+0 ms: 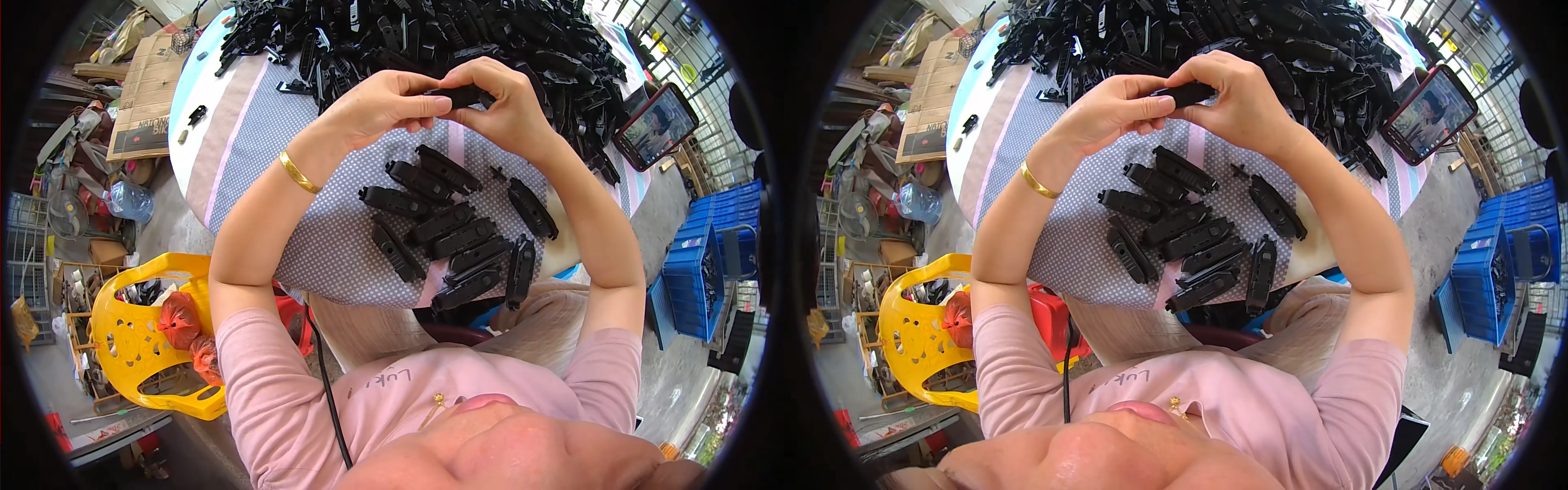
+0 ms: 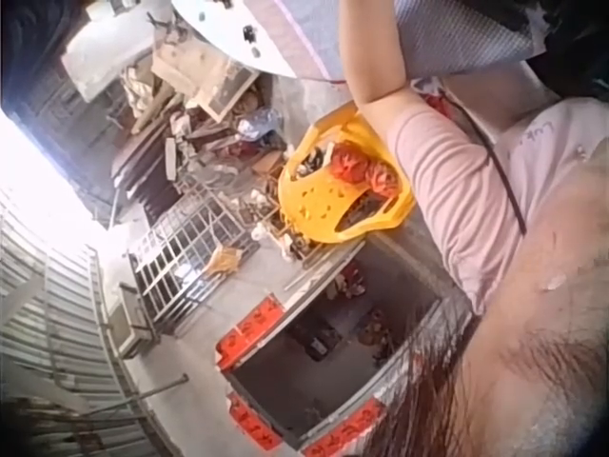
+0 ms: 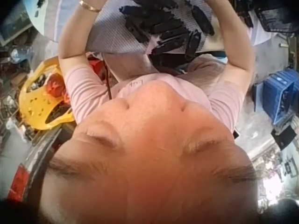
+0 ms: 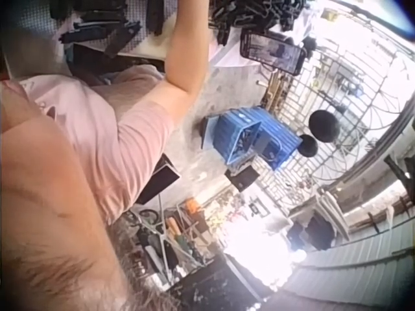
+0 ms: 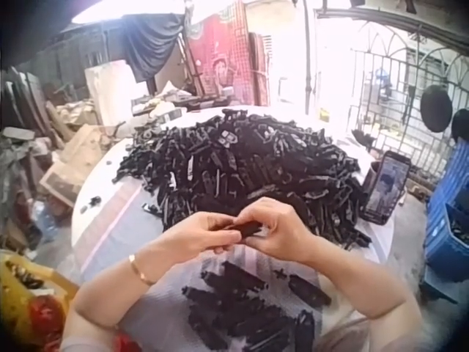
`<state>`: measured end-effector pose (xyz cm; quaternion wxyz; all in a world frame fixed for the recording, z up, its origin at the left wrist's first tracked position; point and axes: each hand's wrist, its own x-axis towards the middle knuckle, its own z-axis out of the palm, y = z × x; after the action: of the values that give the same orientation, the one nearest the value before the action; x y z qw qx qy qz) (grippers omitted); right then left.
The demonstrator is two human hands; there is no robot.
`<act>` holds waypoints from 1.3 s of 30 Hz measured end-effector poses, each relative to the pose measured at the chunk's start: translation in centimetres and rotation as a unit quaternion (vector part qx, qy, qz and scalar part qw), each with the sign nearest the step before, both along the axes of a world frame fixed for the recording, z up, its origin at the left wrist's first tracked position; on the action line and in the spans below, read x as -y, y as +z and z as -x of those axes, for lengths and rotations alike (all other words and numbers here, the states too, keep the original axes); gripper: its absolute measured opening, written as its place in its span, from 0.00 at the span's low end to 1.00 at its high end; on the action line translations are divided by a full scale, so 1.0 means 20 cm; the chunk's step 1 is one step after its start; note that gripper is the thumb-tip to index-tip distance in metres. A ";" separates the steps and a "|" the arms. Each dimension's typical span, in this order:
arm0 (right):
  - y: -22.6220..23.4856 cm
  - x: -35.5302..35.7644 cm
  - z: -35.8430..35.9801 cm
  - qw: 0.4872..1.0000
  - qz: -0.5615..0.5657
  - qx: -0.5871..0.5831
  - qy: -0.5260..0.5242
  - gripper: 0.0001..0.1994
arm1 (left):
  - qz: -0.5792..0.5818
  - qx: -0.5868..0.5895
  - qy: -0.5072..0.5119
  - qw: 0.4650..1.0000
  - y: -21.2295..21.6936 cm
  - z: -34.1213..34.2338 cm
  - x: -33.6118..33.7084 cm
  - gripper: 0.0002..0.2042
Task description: Inspecting and sorting black plastic components at a workstation on a production floor.
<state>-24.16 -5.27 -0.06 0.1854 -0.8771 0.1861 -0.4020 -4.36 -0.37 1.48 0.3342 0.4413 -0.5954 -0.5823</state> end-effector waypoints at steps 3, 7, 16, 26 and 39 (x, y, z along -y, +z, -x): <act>0.01 0.00 0.00 0.998 -0.021 0.041 0.032 0.14 | 0.016 -0.026 0.000 1.000 0.00 -0.01 0.01 0.20; 0.03 -0.01 0.01 0.997 -0.072 0.019 0.015 0.14 | 0.016 -0.039 -0.021 0.999 0.01 -0.04 0.02 0.20; 0.02 0.00 0.02 0.998 -0.052 0.018 0.017 0.14 | 0.039 -0.102 0.019 0.994 -0.03 -0.01 0.02 0.20; 0.02 0.06 0.06 0.995 -0.093 -0.023 0.006 0.27 | 0.305 0.186 0.080 0.931 0.03 0.03 -0.03 0.19; 0.09 -0.01 0.07 0.996 0.014 -0.070 -0.047 0.18 | 0.439 0.207 0.121 0.866 0.01 0.06 -0.05 0.16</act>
<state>-25.53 -5.15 1.67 0.1407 -0.8960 0.2343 -0.3500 -5.58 0.62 1.69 0.4305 0.4282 -0.7867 -0.1111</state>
